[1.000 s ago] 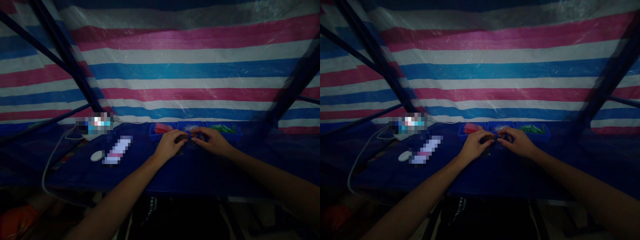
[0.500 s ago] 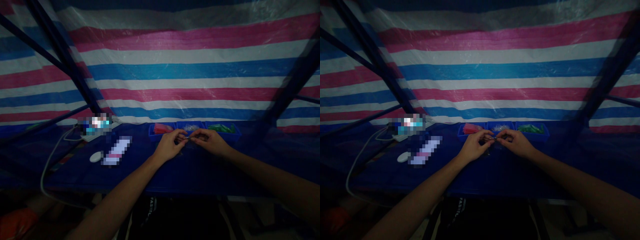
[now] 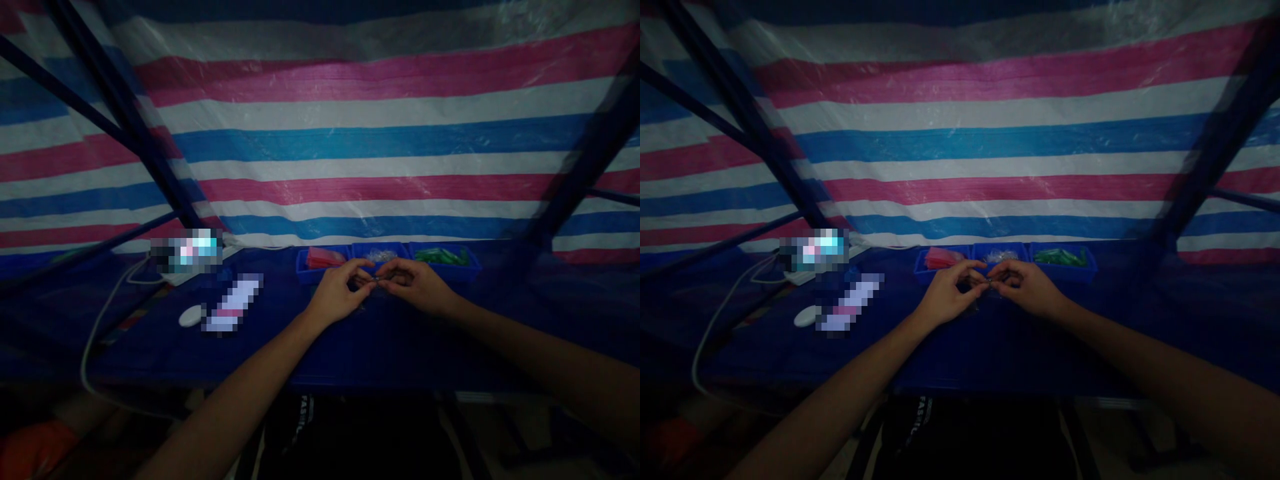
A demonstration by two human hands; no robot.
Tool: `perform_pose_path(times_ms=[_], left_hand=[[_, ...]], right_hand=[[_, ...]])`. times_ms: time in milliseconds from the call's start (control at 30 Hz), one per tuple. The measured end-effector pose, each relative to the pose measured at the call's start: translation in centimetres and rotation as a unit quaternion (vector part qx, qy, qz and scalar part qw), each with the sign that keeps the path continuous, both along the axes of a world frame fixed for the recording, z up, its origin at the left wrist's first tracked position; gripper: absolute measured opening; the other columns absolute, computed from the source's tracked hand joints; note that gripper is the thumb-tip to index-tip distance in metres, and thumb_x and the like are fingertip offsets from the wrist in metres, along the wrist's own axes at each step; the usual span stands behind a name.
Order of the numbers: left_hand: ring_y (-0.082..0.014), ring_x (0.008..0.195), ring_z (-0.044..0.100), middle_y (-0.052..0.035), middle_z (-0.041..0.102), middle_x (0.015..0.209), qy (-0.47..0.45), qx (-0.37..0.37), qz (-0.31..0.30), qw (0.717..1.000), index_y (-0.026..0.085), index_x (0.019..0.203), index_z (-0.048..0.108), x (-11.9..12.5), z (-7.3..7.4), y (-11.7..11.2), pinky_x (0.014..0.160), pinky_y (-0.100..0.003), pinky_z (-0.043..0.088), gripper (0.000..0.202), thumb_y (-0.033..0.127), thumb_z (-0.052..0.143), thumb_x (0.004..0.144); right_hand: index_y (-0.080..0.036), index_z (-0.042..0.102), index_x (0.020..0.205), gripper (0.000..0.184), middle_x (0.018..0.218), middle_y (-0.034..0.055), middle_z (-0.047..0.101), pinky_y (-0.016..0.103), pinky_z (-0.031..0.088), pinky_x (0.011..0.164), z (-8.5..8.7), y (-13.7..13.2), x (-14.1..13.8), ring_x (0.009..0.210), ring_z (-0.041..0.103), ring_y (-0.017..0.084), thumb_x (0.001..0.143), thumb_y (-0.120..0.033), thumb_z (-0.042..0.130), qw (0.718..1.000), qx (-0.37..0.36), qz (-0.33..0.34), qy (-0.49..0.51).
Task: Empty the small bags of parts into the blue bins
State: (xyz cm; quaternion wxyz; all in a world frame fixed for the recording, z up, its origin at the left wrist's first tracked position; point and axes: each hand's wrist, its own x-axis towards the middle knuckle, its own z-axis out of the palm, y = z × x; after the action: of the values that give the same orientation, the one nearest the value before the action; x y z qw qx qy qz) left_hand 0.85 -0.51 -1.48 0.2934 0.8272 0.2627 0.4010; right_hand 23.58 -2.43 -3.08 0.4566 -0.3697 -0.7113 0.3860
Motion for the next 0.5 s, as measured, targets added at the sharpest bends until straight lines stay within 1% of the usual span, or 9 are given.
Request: perform_pose_path(times_ms=[67, 167, 233, 333, 500], left_hand=[[-0.0172, 0.088, 0.076, -0.0054, 0.079, 0.099, 0.009, 0.004, -0.002, 1.000, 0.019, 0.127, 0.061, -0.02, -0.04, -0.02, 0.086, -0.034, 0.062, 0.039, 0.023, 0.071, 0.089], [-0.0169, 0.086, 0.075, -0.0055, 0.078, 0.098, 0.018, 0.005, -0.001, 1.000, 0.019, 0.124, 0.061, -0.07, 0.06, -0.09, 0.084, -0.033, 0.062, 0.037, 0.023, 0.071, 0.089], [-0.0163, 0.084, 0.075, -0.0051, 0.077, 0.097, 0.019, 0.007, -0.003, 1.000, 0.018, 0.123, 0.060, -0.09, 0.14, -0.13, 0.083, -0.032, 0.062, 0.036, 0.022, 0.071, 0.088], [-0.0154, 0.082, 0.074, -0.0041, 0.076, 0.095, 0.023, 0.013, 0.000, 1.000, 0.019, 0.125, 0.058, -0.12, 0.17, -0.14, 0.081, -0.031, 0.061, 0.039, 0.019, 0.069, 0.087], [-0.0157, 0.082, 0.074, -0.0040, 0.075, 0.094, 0.010, 0.002, 0.008, 1.000, 0.019, 0.123, 0.056, -0.06, 0.10, -0.12, 0.081, -0.031, 0.060, 0.039, 0.019, 0.071, 0.086]], right_hand=[[-0.022, 0.071, 0.106, 0.023, 0.103, 0.0045, 0.074, 0.035, 0.059, 0.085, -0.04, -0.06, -0.14, 0.088, 0.072, 0.018, 0.086, -0.033, 0.077, 1.000, 0.007, 0.000, 0.003], [-0.023, 0.071, 0.108, 0.025, 0.105, 0.0052, 0.074, 0.036, 0.058, 0.090, -0.17, -0.04, -0.24, 0.095, 0.072, 0.020, 0.088, -0.035, 0.076, 1.000, 0.011, 0.007, 0.013], [-0.023, 0.070, 0.110, 0.026, 0.106, 0.0053, 0.074, 0.036, 0.059, 0.090, -0.28, 0.03, -0.22, 0.097, 0.073, 0.020, 0.088, -0.036, 0.077, 1.000, 0.002, 0.013, 0.019], [-0.023, 0.071, 0.111, 0.029, 0.107, 0.0050, 0.075, 0.035, 0.059, 0.088, -0.42, 0.13, -0.14, 0.094, 0.073, 0.019, 0.086, -0.036, 0.079, 1.000, -0.011, 0.018, 0.015], [-0.022, 0.070, 0.111, 0.033, 0.108, 0.0057, 0.075, 0.037, 0.059, 0.094, -0.56, 0.27, -0.03, 0.098, 0.074, 0.020, 0.083, -0.034, 0.082, 0.998, -0.038, 0.033, 0.031]])
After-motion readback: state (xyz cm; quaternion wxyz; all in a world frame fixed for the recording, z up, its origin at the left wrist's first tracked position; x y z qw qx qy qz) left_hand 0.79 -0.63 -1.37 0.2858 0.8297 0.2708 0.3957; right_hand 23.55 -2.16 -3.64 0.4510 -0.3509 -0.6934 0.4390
